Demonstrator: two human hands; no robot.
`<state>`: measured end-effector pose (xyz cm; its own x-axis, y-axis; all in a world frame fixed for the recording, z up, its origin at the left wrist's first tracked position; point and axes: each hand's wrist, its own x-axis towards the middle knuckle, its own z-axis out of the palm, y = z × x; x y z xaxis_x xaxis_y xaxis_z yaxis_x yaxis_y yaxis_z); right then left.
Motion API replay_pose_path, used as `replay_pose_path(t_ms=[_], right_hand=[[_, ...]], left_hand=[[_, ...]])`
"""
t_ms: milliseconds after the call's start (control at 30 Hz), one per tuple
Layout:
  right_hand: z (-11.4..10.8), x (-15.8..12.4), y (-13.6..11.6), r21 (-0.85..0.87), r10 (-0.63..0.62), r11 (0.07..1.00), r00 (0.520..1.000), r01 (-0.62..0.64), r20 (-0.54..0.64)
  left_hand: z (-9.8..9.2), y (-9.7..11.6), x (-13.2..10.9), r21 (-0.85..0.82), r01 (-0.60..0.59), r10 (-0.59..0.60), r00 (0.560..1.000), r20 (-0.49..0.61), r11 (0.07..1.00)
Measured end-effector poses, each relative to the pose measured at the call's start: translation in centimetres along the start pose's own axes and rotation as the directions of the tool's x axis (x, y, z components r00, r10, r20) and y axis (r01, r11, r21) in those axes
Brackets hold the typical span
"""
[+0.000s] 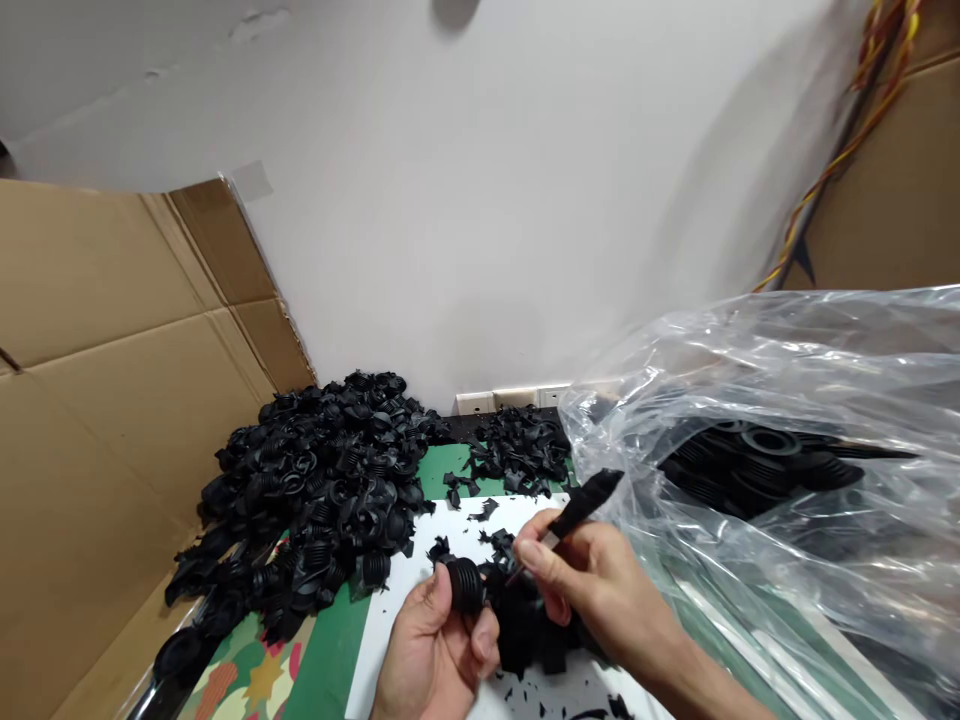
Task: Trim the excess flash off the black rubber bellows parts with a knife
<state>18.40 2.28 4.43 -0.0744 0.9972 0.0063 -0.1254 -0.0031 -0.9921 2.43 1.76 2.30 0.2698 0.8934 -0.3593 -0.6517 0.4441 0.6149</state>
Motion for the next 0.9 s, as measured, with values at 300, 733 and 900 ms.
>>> replay_pose_path(t_ms=[300,733,900], right_hand=[[1.1,-0.2,1.1,0.092,0.074,0.993,0.996,-0.078,0.043],[1.1,-0.2,1.1,-0.095,0.040,0.995,0.996,-0.033,0.077],[0.1,0.3,1.4,-0.044,0.081,0.996,0.997,-0.081,-0.011]], left_hand=[[-0.1,0.0,0.1,0.094,-0.010,0.005,0.998,0.055,0.996],[-0.1,0.7,0.3,0.498,-0.063,0.053,0.998,0.034,0.865],[-1.0,3.2,-0.7,0.829,-0.073,0.221,0.973,-0.062,0.554]])
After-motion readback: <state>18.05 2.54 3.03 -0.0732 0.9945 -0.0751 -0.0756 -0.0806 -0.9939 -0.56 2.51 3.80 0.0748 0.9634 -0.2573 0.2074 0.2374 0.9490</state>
